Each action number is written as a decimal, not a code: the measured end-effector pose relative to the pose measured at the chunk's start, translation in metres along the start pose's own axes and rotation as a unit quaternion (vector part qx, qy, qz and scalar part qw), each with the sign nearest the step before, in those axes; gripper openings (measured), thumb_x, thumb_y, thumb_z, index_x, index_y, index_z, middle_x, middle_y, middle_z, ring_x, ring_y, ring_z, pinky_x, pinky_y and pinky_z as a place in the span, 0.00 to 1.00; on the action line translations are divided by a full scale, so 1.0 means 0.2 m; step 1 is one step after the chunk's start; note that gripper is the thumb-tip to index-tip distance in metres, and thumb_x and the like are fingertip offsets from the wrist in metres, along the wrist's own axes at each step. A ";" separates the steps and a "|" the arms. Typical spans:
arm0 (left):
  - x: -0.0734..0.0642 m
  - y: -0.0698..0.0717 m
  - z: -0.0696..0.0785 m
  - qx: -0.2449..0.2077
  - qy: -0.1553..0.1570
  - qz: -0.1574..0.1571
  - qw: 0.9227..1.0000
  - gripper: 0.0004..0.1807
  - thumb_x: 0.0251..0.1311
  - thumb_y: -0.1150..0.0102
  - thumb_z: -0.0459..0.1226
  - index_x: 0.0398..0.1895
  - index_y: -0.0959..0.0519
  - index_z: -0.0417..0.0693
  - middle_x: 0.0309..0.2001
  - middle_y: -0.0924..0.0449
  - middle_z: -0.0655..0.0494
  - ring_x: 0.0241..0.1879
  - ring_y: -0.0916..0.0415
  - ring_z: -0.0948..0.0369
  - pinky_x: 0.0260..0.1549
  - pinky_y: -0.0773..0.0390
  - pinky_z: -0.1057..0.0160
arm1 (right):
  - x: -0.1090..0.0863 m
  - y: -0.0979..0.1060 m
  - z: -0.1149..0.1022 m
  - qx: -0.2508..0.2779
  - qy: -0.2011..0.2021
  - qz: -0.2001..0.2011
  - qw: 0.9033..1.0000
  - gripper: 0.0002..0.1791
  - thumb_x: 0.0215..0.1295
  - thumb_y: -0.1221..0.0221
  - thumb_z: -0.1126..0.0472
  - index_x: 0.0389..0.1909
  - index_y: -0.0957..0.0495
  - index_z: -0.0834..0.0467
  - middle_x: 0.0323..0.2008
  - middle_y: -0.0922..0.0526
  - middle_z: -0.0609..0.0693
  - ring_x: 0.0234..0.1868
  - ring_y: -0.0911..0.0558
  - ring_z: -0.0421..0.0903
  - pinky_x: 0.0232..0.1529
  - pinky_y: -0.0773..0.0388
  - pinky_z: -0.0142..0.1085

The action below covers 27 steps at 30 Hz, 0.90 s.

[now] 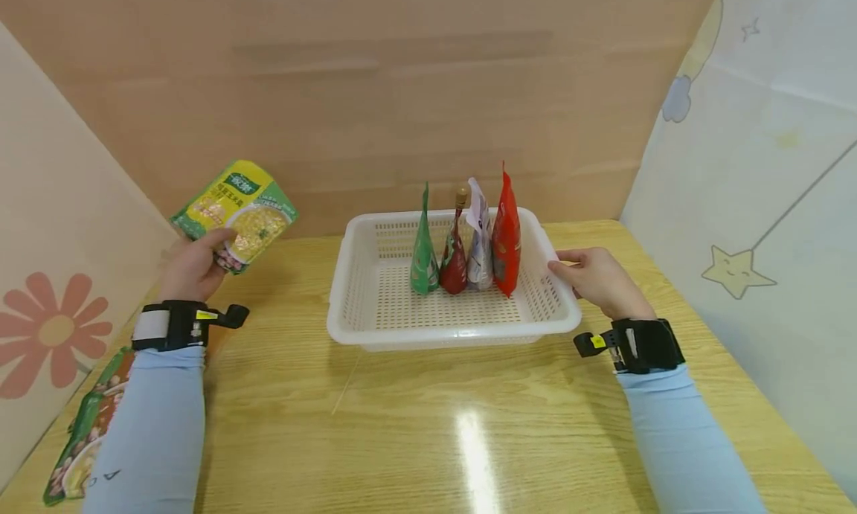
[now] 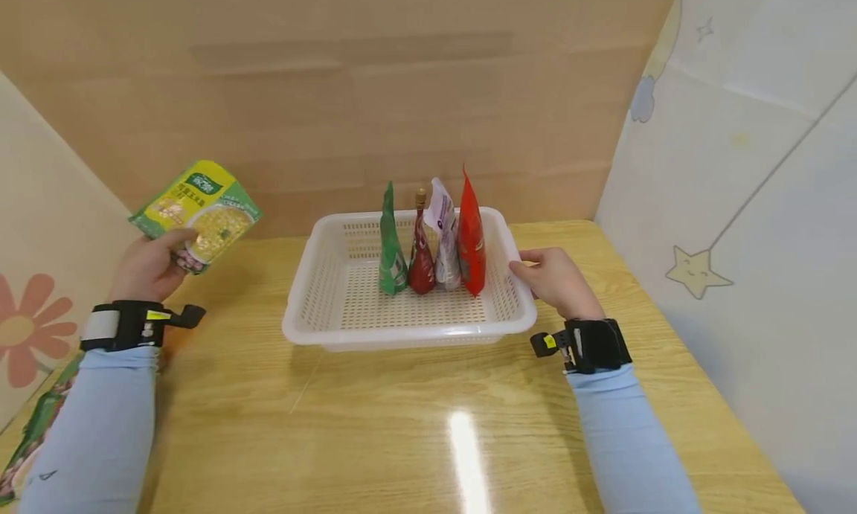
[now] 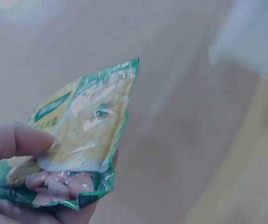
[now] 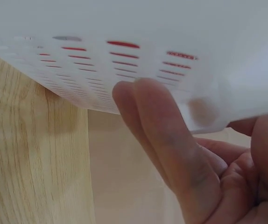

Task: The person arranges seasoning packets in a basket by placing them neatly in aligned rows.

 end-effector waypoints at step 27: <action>-0.41 -0.94 -0.31 -0.085 -0.094 -0.157 0.979 0.20 0.68 0.45 0.24 0.61 0.31 0.42 0.52 0.26 0.45 0.41 0.22 0.56 0.32 0.18 0.62 | -0.07 0.06 -0.09 -0.052 0.019 0.033 0.998 0.34 0.75 0.50 0.48 0.70 0.38 0.70 0.56 0.22 0.70 0.43 0.14 0.56 0.46 0.18 0.48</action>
Point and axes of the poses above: each hand's wrist, its own x-axis towards the middle knuckle, its own y-axis out of the back of the hand, z = x × y, the point moved 1 cm from there along x, towards the middle knuckle
